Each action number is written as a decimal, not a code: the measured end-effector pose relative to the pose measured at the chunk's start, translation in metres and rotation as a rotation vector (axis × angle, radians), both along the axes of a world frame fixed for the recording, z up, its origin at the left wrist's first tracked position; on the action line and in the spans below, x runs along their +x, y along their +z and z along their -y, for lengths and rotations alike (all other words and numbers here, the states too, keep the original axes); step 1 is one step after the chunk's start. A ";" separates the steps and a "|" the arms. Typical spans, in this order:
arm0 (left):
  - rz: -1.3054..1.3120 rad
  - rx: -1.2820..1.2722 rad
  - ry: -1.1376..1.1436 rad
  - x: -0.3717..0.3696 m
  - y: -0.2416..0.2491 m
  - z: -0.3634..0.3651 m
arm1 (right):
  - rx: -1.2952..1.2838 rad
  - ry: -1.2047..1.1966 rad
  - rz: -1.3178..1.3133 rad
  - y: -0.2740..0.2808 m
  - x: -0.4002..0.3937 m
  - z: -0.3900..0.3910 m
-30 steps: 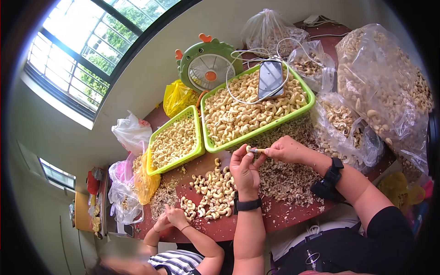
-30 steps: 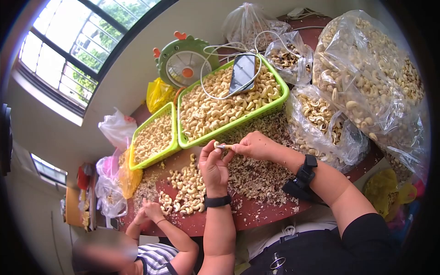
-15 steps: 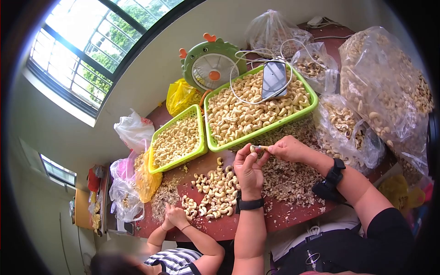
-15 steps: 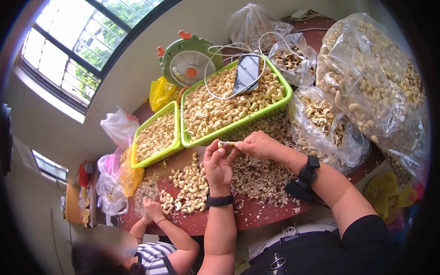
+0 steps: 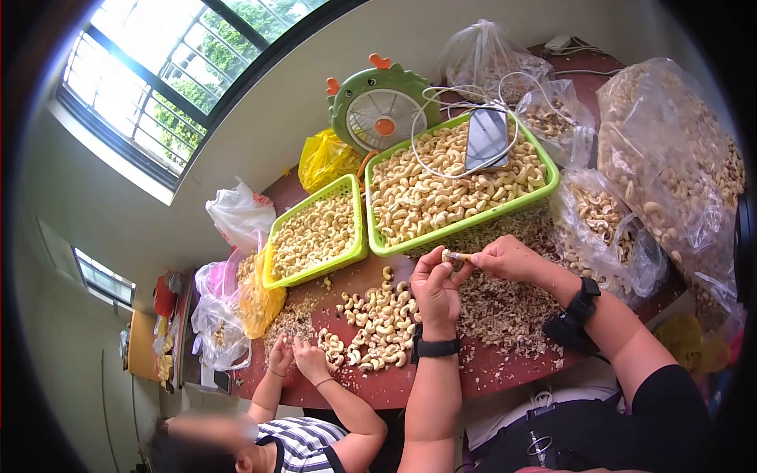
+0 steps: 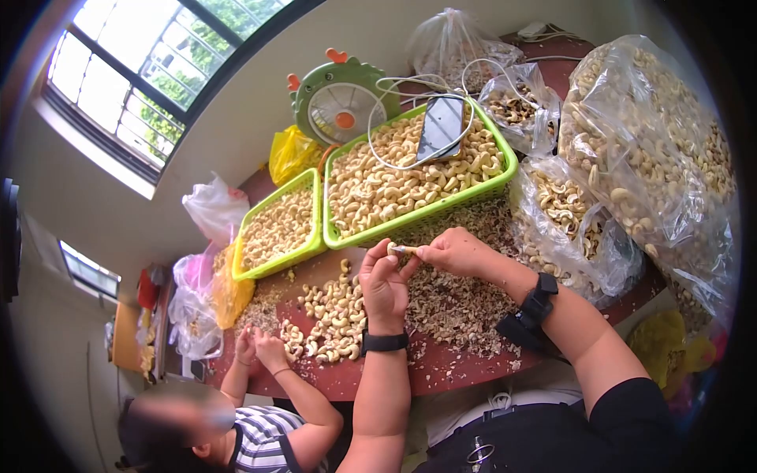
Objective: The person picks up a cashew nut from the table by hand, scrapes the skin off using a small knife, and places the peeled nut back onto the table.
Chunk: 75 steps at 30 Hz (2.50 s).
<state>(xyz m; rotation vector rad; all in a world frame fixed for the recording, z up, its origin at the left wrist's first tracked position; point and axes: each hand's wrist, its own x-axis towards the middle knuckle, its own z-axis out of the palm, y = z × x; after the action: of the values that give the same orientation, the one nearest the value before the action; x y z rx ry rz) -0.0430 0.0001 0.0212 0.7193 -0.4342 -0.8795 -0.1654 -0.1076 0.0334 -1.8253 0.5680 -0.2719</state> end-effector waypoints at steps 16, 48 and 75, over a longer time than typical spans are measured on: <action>-0.099 -0.053 -0.042 0.002 0.000 0.002 | -0.070 0.052 0.283 -0.054 0.017 0.027; 1.168 0.392 1.298 0.081 0.109 -0.033 | -0.111 -0.128 0.250 0.004 -0.015 0.019; 1.227 0.860 0.351 0.026 0.027 -0.038 | -0.283 -0.111 0.102 0.010 -0.011 -0.006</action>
<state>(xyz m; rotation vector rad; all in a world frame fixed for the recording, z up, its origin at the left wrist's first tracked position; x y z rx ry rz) -0.0172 0.0381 0.0484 2.0729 -0.9762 -0.1471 -0.1767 -0.1018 0.0429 -2.0405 0.5825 -0.5407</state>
